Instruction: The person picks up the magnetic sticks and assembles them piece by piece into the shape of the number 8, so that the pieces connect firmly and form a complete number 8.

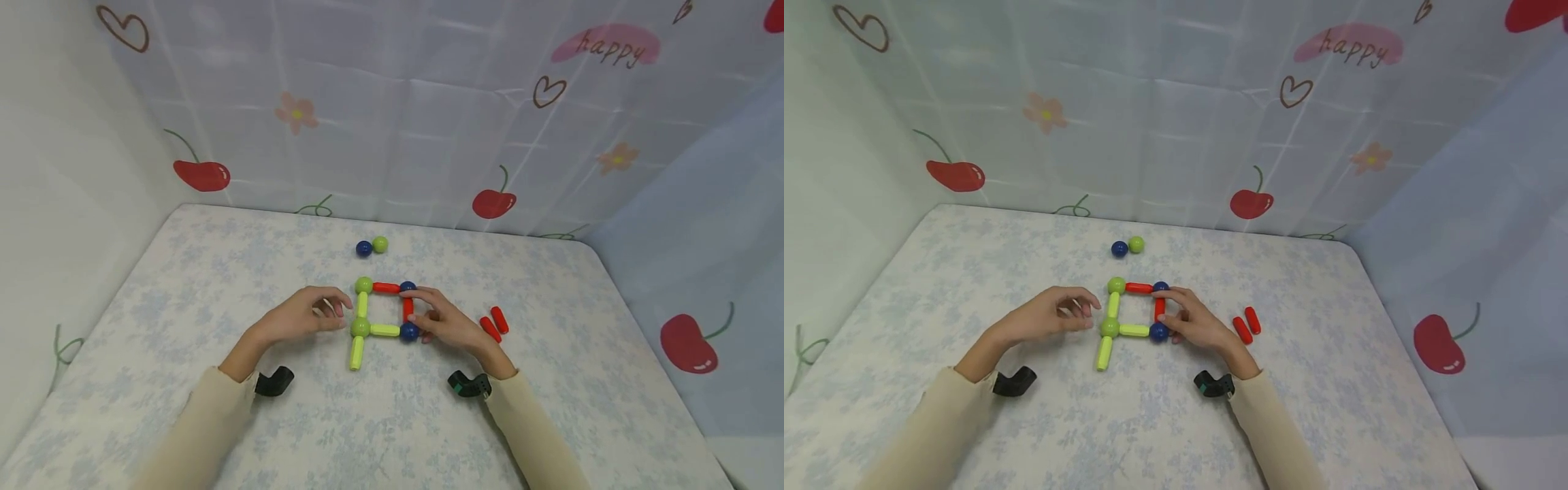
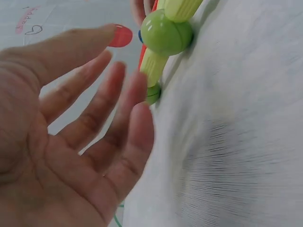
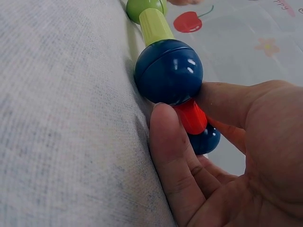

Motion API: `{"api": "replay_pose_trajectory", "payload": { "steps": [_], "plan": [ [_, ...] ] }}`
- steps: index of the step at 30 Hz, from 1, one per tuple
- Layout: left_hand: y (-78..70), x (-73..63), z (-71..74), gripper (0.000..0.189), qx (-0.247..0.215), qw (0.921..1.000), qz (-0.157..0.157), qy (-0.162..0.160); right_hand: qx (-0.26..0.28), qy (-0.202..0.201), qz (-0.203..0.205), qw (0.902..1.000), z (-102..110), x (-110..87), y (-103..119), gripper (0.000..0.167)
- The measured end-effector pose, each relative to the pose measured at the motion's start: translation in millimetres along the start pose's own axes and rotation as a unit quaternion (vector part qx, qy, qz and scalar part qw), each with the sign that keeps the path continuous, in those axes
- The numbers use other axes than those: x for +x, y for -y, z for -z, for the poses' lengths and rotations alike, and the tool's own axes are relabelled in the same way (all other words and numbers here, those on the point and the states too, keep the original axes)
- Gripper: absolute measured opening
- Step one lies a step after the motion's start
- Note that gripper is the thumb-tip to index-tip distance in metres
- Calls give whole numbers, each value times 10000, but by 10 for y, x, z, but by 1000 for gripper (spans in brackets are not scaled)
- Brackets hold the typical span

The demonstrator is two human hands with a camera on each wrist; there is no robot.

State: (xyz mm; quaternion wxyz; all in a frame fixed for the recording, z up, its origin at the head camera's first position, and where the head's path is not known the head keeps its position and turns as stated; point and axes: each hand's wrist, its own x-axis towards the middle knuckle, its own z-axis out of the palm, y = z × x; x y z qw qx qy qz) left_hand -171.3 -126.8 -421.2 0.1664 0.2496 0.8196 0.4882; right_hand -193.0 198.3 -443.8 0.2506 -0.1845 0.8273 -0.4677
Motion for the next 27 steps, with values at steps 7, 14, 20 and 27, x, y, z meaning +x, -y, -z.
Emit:
{"api": "replay_pose_trajectory", "payload": {
  "steps": [7, 14, 20, 27],
  "plan": [
    [-45, 552, 259, 37, 443, 9970, -111, -622, 4, 60, 65, 10000, -6, 29, -31, 49],
    [31, 1147, 385, 38, 340, 9978, 148, -542, 40, -2, 63, 10000, 3, 3, -28, 48],
    [143, 1441, 366, 36, 120, 9969, 583, -523, 22, 44, 77, 10000, 2, 17, -40, 48],
    [239, 1608, 302, 38, -319, 9950, 701, -628, -12, 9, 175, 9998, 9, 30, -39, 49]
  ]
}}
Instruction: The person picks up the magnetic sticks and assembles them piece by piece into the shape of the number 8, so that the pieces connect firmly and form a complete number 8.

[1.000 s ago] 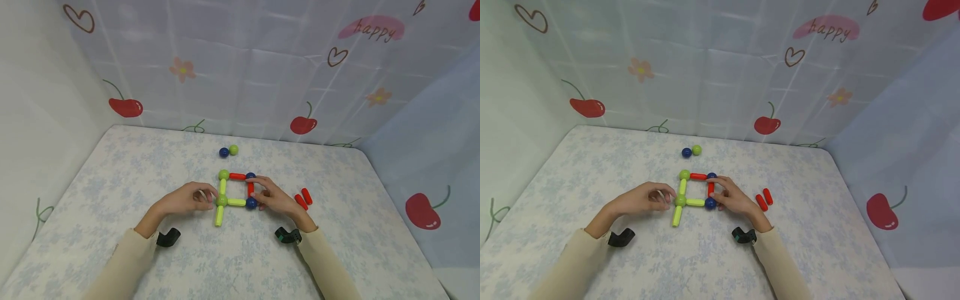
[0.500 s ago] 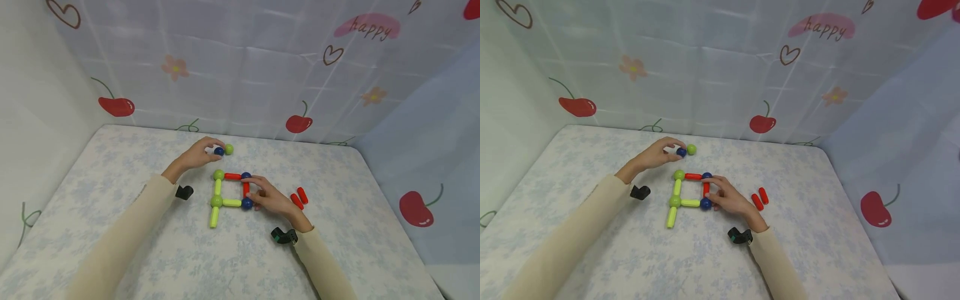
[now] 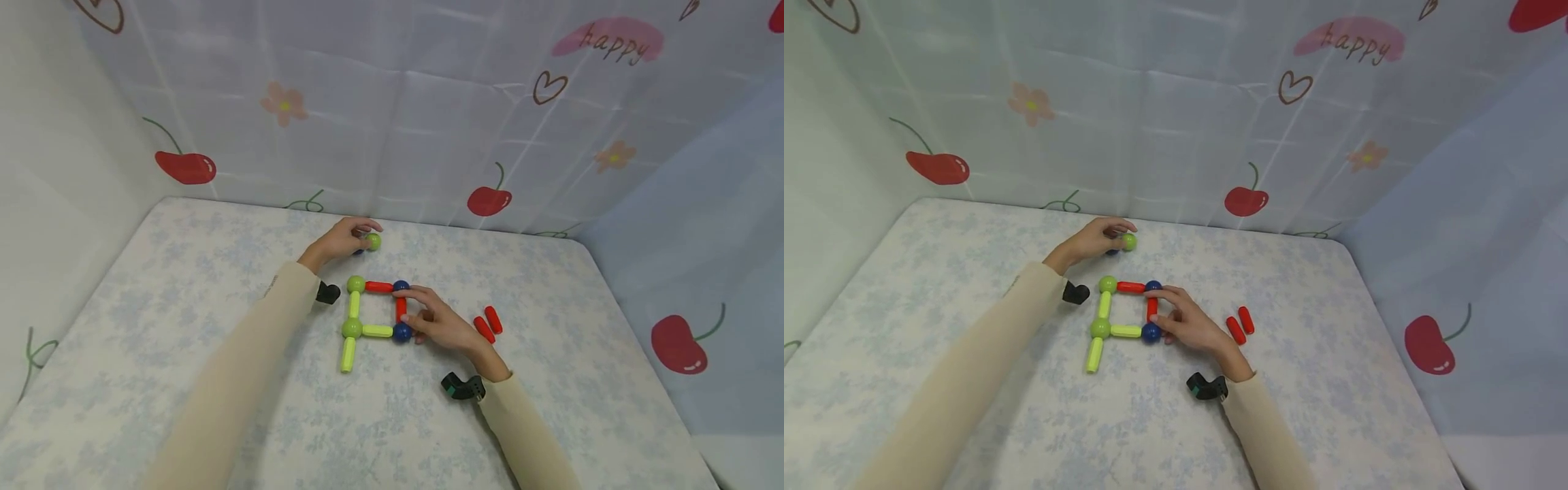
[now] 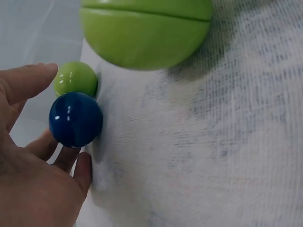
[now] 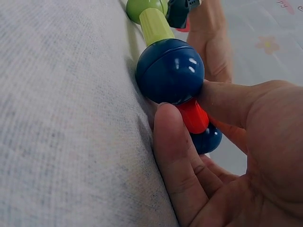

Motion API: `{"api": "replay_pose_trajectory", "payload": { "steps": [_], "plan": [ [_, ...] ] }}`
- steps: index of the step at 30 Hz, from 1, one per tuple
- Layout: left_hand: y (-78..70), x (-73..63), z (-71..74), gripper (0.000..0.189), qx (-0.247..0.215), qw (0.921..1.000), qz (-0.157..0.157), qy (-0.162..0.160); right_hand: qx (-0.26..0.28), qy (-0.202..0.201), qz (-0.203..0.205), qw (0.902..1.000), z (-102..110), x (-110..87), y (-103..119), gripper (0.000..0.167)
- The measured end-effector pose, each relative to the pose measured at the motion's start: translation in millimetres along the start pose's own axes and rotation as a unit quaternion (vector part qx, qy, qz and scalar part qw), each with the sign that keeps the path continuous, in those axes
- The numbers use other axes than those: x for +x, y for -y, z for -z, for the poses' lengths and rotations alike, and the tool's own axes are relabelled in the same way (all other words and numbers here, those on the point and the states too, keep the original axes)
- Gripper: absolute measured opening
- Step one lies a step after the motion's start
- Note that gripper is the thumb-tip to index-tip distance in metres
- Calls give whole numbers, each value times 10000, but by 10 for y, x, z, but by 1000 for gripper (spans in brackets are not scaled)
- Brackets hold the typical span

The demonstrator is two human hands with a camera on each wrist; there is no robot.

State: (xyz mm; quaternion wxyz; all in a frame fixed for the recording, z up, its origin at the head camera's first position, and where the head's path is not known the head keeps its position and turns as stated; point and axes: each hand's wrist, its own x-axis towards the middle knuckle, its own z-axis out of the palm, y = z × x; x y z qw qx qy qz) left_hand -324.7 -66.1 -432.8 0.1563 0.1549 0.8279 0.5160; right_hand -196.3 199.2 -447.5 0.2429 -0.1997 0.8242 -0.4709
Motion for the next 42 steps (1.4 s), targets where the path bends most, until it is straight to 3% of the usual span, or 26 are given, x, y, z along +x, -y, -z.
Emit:
{"api": "replay_pose_trajectory", "payload": {
  "steps": [6, 18, 33, 37, 42],
  "plan": [
    [69, 51, -34, 37, -87, 9998, 46, -158, 23, -44, -38, 10000, -3, 0, 5, 48],
    [119, 51, -96, 33, 79, 9995, -195, -232, -64, -81, 34, 9999, -19, 8, 12, 48],
    [72, 60, -160, 27, 351, 9985, -169, -379, -58, -97, 25, 9999, -13, -9, 32, 48],
    [-19, 34, -172, 27, 463, 9968, -445, -471, -21, -83, 42, 10000, -12, -8, 29, 48],
    [-340, -131, -131, 27, 500, 9908, -1187, -407, 38, -72, 41, 10000, -17, -11, 15, 47]
  ]
}}
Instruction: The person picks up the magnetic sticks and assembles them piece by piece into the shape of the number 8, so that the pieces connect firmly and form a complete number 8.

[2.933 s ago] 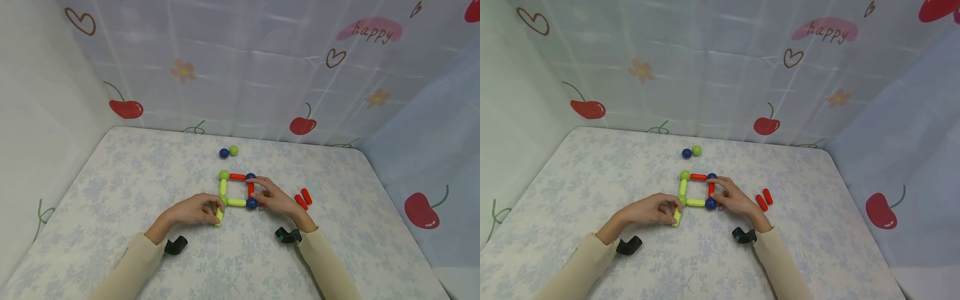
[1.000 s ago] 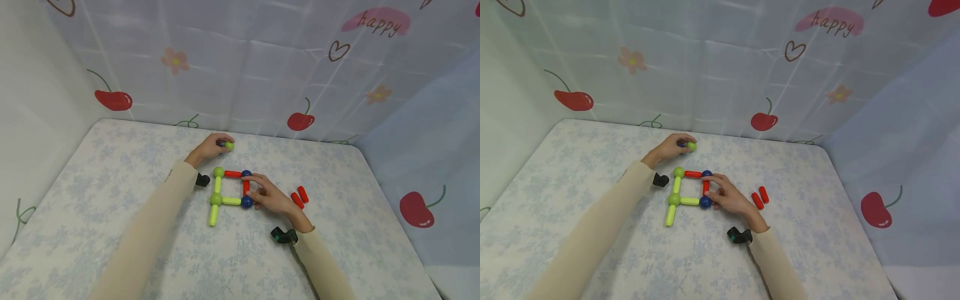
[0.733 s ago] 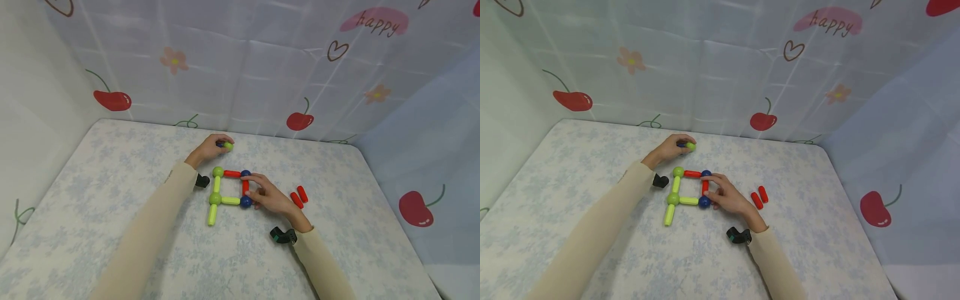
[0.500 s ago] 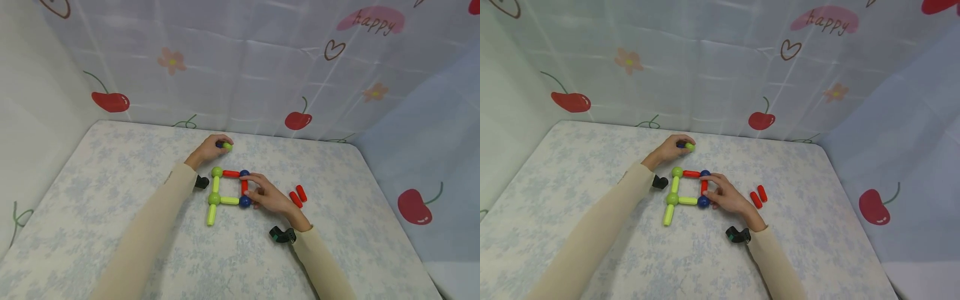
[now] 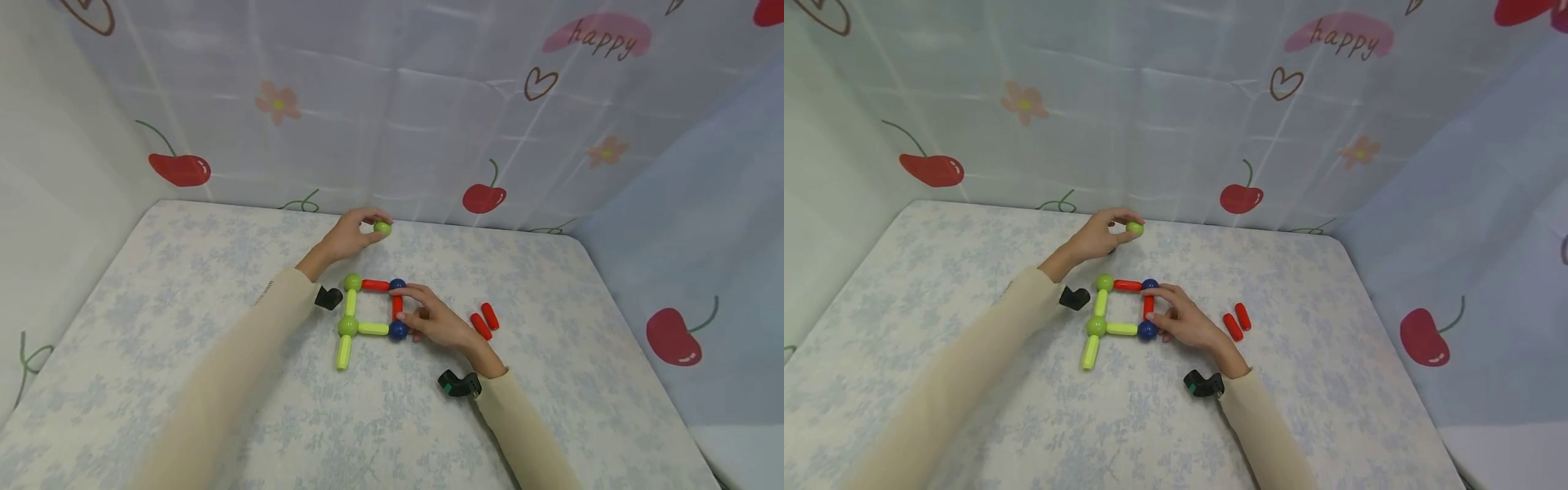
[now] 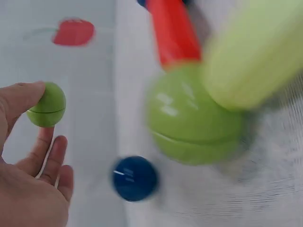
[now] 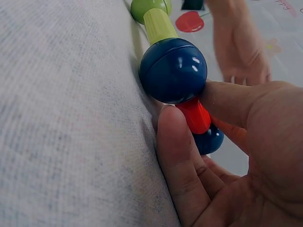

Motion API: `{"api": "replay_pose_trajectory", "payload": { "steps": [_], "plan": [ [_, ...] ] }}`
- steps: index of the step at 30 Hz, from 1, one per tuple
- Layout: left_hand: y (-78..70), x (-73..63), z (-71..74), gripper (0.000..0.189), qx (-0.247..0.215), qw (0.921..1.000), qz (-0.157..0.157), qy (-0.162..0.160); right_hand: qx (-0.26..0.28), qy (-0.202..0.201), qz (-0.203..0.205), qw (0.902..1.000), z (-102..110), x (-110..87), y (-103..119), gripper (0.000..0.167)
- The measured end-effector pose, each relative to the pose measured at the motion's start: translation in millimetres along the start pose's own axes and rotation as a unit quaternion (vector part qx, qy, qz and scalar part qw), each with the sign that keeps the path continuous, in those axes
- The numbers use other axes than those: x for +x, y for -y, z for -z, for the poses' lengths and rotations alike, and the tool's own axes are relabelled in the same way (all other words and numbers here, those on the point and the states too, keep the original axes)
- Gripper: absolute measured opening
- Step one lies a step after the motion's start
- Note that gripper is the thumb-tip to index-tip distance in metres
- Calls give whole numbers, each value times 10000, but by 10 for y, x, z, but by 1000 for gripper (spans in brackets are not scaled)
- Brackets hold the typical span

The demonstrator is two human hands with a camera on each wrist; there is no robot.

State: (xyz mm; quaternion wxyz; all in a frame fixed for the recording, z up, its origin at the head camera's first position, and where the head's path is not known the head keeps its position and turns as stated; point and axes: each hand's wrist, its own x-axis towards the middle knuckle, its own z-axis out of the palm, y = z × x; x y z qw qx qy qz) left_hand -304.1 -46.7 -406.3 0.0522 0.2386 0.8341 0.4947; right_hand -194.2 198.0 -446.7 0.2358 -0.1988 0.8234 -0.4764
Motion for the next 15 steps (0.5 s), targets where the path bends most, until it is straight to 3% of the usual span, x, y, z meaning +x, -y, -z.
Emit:
{"api": "replay_pose_trajectory", "payload": {
  "steps": [4, 7, 12, 15],
  "plan": [
    [-287, -197, 125, 28, -423, 9977, -453, 259, -8, -37, -1, 10000, -7, 6, -16, 47],
    [-413, -411, 217, 29, -759, 9938, -611, 542, -35, -36, 9, 10000, -8, 6, -23, 47],
    [-493, -835, 322, 29, -884, 9887, -723, 974, -67, -18, 23, 10000, -9, 4, -20, 47],
    [-452, -1116, 325, 31, -800, 9873, -675, 1198, -84, -24, 14, 10000, -14, 15, -15, 47]
  ]
}}
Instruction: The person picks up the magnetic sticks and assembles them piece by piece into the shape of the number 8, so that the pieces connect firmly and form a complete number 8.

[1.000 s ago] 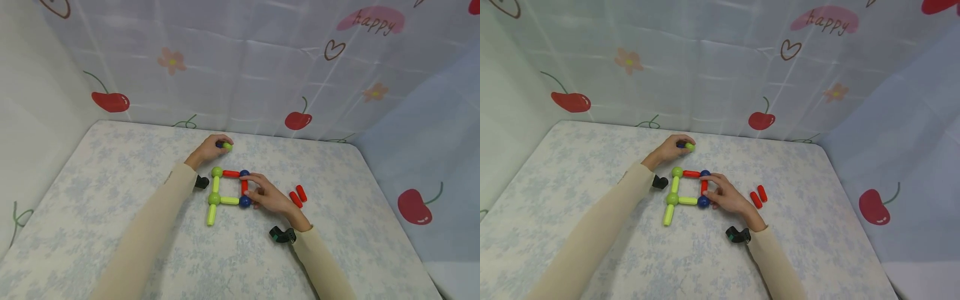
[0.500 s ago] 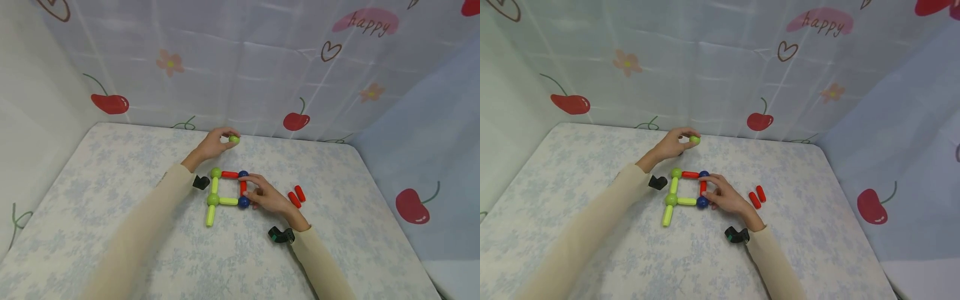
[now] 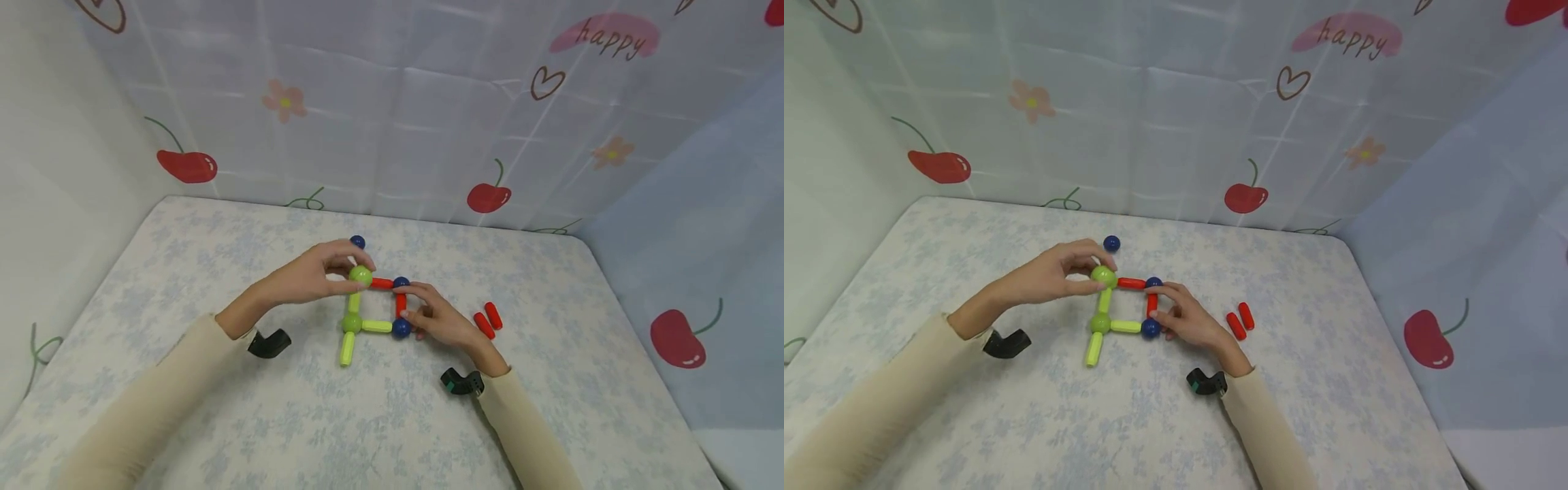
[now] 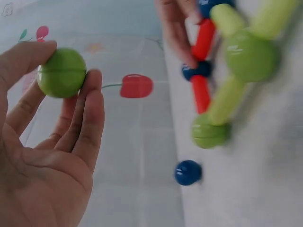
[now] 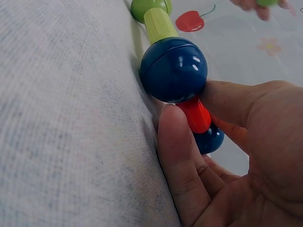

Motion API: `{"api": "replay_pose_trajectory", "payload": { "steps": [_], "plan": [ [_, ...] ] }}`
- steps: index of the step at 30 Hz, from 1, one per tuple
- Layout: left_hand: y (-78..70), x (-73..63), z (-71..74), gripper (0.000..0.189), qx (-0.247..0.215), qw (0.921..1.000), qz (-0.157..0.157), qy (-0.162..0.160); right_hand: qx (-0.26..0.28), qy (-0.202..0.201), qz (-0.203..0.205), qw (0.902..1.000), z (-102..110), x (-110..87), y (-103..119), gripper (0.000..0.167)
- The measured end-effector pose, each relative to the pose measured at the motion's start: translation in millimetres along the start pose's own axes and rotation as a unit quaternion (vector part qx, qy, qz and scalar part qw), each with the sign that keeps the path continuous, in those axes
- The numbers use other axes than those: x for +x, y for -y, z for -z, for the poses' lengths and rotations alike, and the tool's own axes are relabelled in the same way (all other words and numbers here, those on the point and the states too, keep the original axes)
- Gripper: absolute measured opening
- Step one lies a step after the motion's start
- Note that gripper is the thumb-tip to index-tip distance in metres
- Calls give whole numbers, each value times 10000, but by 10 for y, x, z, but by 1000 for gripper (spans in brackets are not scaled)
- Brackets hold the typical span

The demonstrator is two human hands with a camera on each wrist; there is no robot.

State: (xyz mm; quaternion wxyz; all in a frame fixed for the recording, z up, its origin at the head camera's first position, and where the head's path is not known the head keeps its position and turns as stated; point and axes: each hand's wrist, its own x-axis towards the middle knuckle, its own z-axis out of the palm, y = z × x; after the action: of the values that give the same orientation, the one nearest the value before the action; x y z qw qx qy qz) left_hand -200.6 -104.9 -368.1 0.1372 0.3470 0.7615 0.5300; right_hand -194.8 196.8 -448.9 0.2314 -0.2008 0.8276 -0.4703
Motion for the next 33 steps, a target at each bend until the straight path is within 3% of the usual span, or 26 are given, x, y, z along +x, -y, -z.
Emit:
{"api": "replay_pose_trajectory", "payload": {
  "steps": [6, 13, 18, 23, 27, 33],
  "plan": [
    [157, -447, -171, 35, -88, 9979, 362, 525, -124, -48, -144, 9998, 14, 14, -2, 46],
    [324, -711, -319, 35, -132, 9911, 666, 1147, -84, -54, -128, 9999, 15, 15, -2, 45],
    [377, -793, -388, 35, -117, 9854, 830, 1482, 4, -60, -157, 9999, -8, 2, 14, 45],
    [396, -810, -441, 48, -167, 9821, 835, 1679, -3, -47, -194, 9998, -18, 9, 3, 46],
    [400, -791, -498, 57, 46, 9829, 877, 1620, 0, -50, -165, 9999, -16, 11, -10, 46],
    [399, -785, -537, 54, 241, 9855, 864, 1442, 8, -47, -54, 10000, -14, 21, -17, 46]
  ]
}}
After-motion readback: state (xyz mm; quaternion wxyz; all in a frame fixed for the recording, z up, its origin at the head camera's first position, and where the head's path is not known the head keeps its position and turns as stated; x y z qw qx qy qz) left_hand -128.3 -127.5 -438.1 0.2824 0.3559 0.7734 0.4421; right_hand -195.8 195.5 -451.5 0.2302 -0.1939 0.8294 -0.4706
